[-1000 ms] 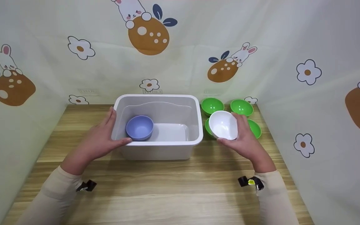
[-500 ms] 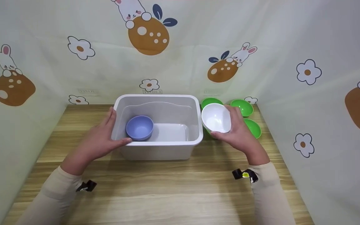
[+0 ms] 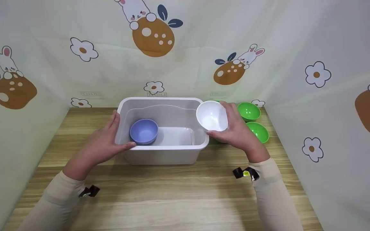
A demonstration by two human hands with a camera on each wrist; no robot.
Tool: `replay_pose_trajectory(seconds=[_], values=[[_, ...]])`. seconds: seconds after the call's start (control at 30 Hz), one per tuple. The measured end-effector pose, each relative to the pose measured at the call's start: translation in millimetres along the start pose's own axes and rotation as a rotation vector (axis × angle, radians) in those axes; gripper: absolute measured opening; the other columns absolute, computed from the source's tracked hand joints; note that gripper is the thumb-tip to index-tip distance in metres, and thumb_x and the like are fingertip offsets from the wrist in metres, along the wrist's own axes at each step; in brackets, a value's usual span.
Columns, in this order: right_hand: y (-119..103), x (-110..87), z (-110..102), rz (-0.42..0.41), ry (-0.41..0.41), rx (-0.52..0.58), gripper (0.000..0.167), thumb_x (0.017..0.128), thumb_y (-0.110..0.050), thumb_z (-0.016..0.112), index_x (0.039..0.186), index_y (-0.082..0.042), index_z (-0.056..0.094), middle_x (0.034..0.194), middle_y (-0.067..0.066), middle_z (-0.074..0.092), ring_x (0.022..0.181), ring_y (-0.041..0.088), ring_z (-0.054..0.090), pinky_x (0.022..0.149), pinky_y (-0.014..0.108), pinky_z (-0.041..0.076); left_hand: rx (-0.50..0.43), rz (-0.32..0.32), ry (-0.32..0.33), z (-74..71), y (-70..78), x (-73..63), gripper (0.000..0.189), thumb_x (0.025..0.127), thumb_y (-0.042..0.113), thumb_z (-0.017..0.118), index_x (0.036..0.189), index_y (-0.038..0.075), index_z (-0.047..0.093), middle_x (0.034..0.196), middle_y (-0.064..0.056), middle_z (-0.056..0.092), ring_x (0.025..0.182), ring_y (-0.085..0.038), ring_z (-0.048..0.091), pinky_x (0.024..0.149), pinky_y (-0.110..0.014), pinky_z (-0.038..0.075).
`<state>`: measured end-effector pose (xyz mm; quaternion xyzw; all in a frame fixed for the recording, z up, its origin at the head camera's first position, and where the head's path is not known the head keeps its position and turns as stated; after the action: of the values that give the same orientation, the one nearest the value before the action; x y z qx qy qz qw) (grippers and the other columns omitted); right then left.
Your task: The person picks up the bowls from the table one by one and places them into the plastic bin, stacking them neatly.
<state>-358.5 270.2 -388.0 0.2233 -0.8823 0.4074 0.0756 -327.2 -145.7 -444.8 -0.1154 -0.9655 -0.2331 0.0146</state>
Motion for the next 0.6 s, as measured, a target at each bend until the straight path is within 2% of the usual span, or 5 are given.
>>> replay_pose_trajectory(seconds=[0.3,0.6], values=[[-17,15.8,8,-0.03,-0.042,0.053,0.103,0.077,-0.012,0.102,0.164,-0.01,0.046,0.152,0.013,0.048,0.135,0.034,0.048,0.107,0.053,0.046,-0.005,0.013,0.009,0.7,-0.8,0.1,0.149,0.081,0.098,0.062,0.175,-0.005,0.01,0.183,-0.023,0.004,0.157,-0.05,0.04,0.123,-0.071,0.034],[-23,30.0,19,0.008,-0.103,0.088,0.099,0.081,-0.018,0.1,0.164,-0.012,0.045,0.152,0.01,0.048,0.133,0.034,0.052,0.109,0.056,0.048,-0.001,0.007,0.006,1.6,-1.4,0.1,0.149,0.08,0.099,0.061,0.175,-0.003,0.01,0.184,-0.022,0.004,0.158,-0.05,0.038,0.124,-0.072,0.033]])
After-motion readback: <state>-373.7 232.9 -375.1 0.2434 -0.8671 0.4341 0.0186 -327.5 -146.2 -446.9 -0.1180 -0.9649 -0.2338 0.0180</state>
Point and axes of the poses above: each hand's wrist, its own x-axis towards the middle knuckle, its own z-axis out of the palm, y = z × x, the point moved 10 cm from there along x, towards the middle knuckle
